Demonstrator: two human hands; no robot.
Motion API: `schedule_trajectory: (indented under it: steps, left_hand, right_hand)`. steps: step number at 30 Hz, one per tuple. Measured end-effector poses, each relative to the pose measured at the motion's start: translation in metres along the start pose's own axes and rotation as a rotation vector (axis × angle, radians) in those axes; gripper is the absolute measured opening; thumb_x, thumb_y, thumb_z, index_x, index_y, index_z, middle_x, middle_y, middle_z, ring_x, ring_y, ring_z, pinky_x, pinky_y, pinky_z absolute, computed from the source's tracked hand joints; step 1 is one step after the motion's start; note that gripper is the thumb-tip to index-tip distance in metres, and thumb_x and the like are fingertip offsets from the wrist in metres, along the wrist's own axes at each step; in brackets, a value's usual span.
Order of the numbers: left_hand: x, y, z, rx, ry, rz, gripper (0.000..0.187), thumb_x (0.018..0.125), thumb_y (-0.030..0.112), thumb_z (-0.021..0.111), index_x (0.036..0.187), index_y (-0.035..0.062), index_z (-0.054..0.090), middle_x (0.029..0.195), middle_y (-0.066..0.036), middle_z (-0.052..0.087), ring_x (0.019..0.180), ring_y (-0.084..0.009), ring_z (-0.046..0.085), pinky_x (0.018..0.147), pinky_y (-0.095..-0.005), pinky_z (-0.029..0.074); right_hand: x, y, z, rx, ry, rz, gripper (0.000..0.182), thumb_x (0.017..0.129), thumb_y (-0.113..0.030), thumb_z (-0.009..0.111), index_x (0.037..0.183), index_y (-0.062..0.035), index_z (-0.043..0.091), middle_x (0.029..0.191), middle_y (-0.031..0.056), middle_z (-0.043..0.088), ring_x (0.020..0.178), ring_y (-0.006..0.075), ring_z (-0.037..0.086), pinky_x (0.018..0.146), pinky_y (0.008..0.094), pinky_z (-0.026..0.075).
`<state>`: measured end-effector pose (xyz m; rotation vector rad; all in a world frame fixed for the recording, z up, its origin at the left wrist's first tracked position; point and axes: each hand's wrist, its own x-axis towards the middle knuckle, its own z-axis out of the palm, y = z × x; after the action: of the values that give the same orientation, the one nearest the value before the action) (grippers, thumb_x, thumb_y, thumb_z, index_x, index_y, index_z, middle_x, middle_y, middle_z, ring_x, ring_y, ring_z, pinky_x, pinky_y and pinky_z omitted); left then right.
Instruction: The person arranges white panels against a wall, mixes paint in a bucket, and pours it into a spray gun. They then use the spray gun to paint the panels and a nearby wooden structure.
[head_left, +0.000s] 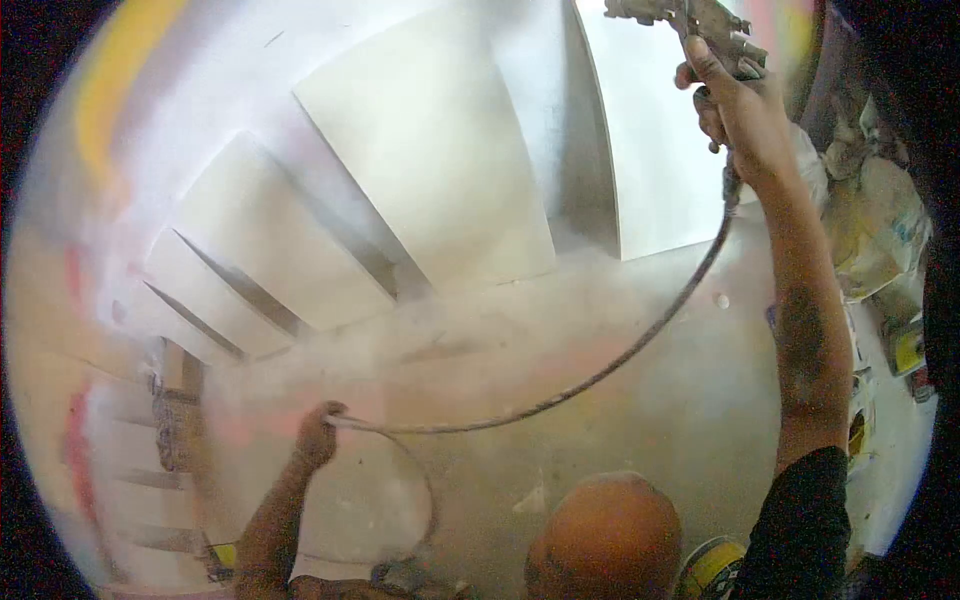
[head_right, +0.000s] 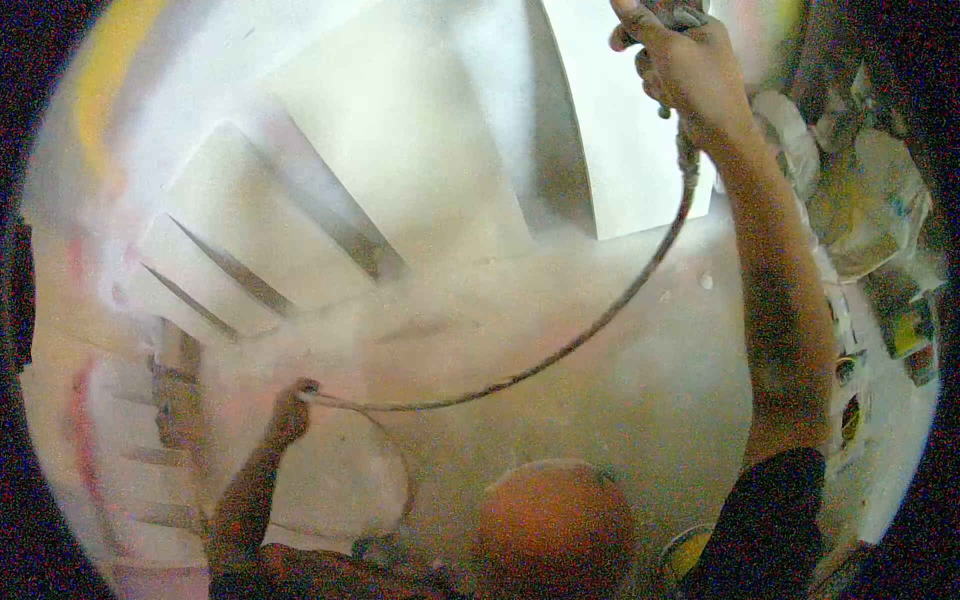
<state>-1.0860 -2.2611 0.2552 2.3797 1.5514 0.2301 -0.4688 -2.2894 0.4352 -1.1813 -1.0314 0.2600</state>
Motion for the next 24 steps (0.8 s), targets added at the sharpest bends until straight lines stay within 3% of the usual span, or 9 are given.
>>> schedule_trajectory:
  steps: [1,3,5,6,7,9,12,13,24]
  left_hand:
    - [0.005,-0.018,-0.014,-0.057,0.114,0.120,0.024,0.081,-0.005,0.046,0.101,0.0020,0.058,0.091,-0.016,0.063,0.087,-0.0282,0.062,0.081,-0.0356,0.049]
    - [0.023,-0.052,-0.056,0.127,0.140,0.092,0.026,0.082,-0.004,0.043,0.104,0.0025,0.056,0.093,-0.013,0.061,0.084,-0.0246,0.061,0.077,-0.0339,0.048]
    - [0.022,-0.061,-0.096,-0.026,0.252,0.070,0.028,0.083,-0.004,0.041,0.105,0.0018,0.057,0.092,-0.012,0.060,0.083,-0.0218,0.058,0.075,-0.0318,0.046]
    - [0.028,-0.079,-0.112,-0.512,0.367,-0.094,0.026,0.085,-0.002,0.042,0.106,0.0008,0.059,0.092,-0.008,0.059,0.084,-0.0190,0.054,0.075,-0.0303,0.045]
    - [0.028,-0.107,-0.127,-0.224,0.350,0.048,0.023,0.088,0.002,0.044,0.105,-0.0001,0.060,0.092,-0.005,0.057,0.084,-0.0154,0.049,0.075,-0.0283,0.043]
    - [0.039,-0.063,-0.153,-0.088,0.401,-0.075,0.022,0.088,0.003,0.045,0.104,-0.0009,0.060,0.091,-0.006,0.057,0.083,-0.0136,0.048,0.074,-0.0274,0.042]
    - [0.047,-0.122,-0.142,-0.506,0.534,0.015,0.023,0.088,0.002,0.045,0.105,0.0009,0.060,0.091,-0.004,0.057,0.081,-0.0143,0.049,0.075,-0.0285,0.043]
    - [0.037,-0.105,-0.134,-0.117,0.594,0.014,0.027,0.088,0.000,0.043,0.110,0.0034,0.058,0.089,-0.007,0.057,0.080,-0.0186,0.052,0.076,-0.0323,0.045]
    - [0.035,-0.176,-0.108,-0.040,0.669,0.126,0.023,0.093,0.007,0.045,0.114,0.0047,0.055,0.100,-0.013,0.063,0.087,-0.0259,0.062,0.078,-0.0352,0.048]
  right_hand:
    - [0.002,-0.007,0.000,-0.057,-0.041,0.075,0.037,0.090,-0.038,0.059,0.084,-0.0016,0.062,0.058,-0.0007,0.050,0.039,0.0029,0.032,0.034,0.0215,0.023]
    - [-0.013,-0.035,0.030,-0.079,0.017,0.007,0.036,0.090,-0.037,0.060,0.086,-0.0013,0.063,0.059,-0.0007,0.051,0.039,0.0030,0.032,0.034,0.0214,0.024]
    - [-0.031,-0.042,0.018,-0.058,0.053,-0.026,0.033,0.090,-0.035,0.061,0.085,-0.0020,0.064,0.053,-0.0020,0.049,0.038,0.0039,0.033,0.034,0.0212,0.026]
    - [-0.040,-0.049,0.026,-0.066,0.049,-0.039,0.033,0.090,-0.035,0.061,0.085,-0.0020,0.064,0.053,-0.0020,0.049,0.038,0.0039,0.033,0.034,0.0212,0.026]
    - [-0.049,-0.058,0.035,-0.092,0.083,-0.006,0.033,0.090,-0.034,0.061,0.083,-0.0021,0.064,0.050,-0.0026,0.047,0.037,0.0044,0.034,0.035,0.0215,0.026]
    - [-0.047,-0.059,0.039,-0.163,0.156,0.013,0.034,0.089,-0.034,0.063,0.073,-0.0040,0.061,0.049,-0.0030,0.046,0.038,0.0052,0.039,0.035,0.0233,0.028]
    - [-0.061,-0.055,0.053,-0.301,0.260,-0.115,0.038,0.087,-0.036,0.065,0.065,-0.0067,0.056,0.049,-0.0034,0.045,0.038,0.0061,0.040,0.035,0.0245,0.029]
    - [-0.065,-0.048,0.053,-0.314,0.261,-0.114,0.039,0.087,-0.036,0.065,0.063,-0.0076,0.055,0.049,-0.0032,0.045,0.038,0.0067,0.041,0.035,0.0252,0.029]
    - [-0.173,0.019,0.100,-0.562,0.205,0.304,0.040,0.089,-0.035,0.061,0.063,-0.0052,0.054,0.050,0.0004,0.048,0.037,0.0115,0.044,0.035,0.0282,0.033]
